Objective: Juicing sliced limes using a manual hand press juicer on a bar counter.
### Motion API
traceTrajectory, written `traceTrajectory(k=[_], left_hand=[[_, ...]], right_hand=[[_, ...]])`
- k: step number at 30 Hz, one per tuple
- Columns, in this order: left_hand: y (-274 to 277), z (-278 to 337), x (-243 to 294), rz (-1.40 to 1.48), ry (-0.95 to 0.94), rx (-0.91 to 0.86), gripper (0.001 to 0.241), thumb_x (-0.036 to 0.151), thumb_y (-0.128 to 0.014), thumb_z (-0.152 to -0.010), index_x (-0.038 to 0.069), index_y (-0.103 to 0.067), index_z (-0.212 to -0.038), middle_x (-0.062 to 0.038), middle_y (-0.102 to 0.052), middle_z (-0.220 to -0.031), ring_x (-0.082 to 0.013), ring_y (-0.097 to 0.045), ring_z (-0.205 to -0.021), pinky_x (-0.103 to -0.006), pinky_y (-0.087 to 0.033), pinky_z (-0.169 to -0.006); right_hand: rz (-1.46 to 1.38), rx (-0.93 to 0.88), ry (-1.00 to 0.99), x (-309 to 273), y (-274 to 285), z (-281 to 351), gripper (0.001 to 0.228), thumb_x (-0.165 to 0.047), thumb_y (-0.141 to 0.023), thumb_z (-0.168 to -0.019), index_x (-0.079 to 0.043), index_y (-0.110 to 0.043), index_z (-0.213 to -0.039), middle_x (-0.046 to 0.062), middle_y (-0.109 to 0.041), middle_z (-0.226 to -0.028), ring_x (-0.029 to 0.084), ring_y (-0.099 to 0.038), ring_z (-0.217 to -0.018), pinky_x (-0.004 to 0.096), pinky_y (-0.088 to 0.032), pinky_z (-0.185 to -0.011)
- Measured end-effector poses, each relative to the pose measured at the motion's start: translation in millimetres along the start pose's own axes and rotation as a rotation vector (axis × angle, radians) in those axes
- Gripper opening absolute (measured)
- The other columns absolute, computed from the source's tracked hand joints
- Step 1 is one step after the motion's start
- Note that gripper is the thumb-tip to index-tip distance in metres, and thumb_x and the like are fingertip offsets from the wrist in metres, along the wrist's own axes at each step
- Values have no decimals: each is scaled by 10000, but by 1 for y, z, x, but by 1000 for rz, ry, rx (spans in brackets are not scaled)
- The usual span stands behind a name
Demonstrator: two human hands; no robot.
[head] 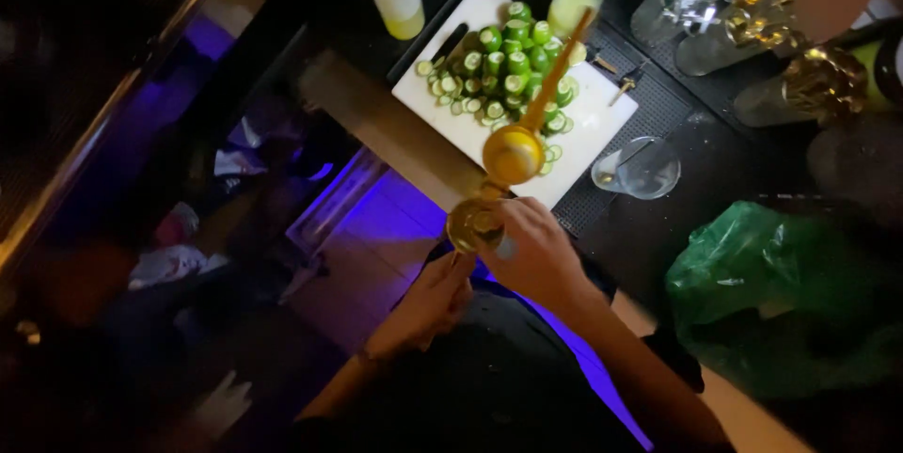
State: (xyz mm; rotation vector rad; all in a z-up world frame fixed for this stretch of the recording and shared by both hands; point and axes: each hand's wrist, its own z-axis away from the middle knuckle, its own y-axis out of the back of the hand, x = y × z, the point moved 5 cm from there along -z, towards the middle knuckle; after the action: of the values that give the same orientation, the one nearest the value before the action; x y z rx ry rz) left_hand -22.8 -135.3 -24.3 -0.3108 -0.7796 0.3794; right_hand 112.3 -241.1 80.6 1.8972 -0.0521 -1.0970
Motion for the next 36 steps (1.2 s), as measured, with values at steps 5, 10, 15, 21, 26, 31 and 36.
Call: traceTrajectory(k=[5,10,15,21,26,31,36], left_hand=[[2,-35,20,-259,-281,-111,340,436,-505,-1120,124,-584,-1011,76,-442,-670,-55,-383,-539,-288,-316,-458],[-26,-38,70,-392,7,-91,369,453,-481,-1023,112,-559,-905,22,-416,-537,-104,-359,-394,-310,-291,-356],[-19,-59,64,-348,135,-192,321,478,-527,-1003,159,-548,-982,62,-455,-618,-81,-375,-434,-275,-302,-374],[-20,-97,40,-74,325,-366,465,650,-401,-931,204,-535,-935,13,-474,-621,-105,-395,-406,-259,-290,-343],[-57,-156,2,-193,94,-588,343,463,-628,-983,138,-579,-1082,19,-566,-811,-95,-523,-637,-246,-416,-534],[-148,-147,27,-249,51,-776,504,399,-762,-1102,-87,-637,-1065,-136,-702,-886,-237,-653,-764,-304,-530,-675],[-180,-149,75,-829,-166,-283,840,623,-717,-833,122,-486,-1466,-141,-694,-1098,-327,-683,-1021,-394,-526,-876]], right_hand=[[377,-29,279,6,-8,2,216,-172,-745,-796,-87,-729,-995,64,-680,-1075,261,-653,-1090,424,-521,-966],[444,-59,196,29,12,7,221,-165,-692,-801,-156,-760,-1011,38,-702,-1069,230,-660,-1038,414,-525,-863],[868,-332,-670,86,77,15,203,-310,-524,-1091,-207,-686,-1024,22,-681,-937,199,-654,-931,382,-527,-799],[-887,1035,-284,87,136,-4,382,-264,-624,-962,-160,-502,-1309,48,-606,-1215,210,-605,-1139,349,-549,-991],[-662,825,-620,78,23,133,348,-317,-514,-1075,8,-625,-1125,138,-664,-1124,218,-564,-891,354,-463,-795],[-631,466,-441,83,6,143,630,-179,-641,-1018,148,-308,-1441,211,-515,-1305,291,-528,-1124,422,-448,-909],[-690,143,-1284,186,-50,196,344,-216,-566,-909,81,-704,-1012,228,-674,-789,303,-661,-606,399,-509,-535]])
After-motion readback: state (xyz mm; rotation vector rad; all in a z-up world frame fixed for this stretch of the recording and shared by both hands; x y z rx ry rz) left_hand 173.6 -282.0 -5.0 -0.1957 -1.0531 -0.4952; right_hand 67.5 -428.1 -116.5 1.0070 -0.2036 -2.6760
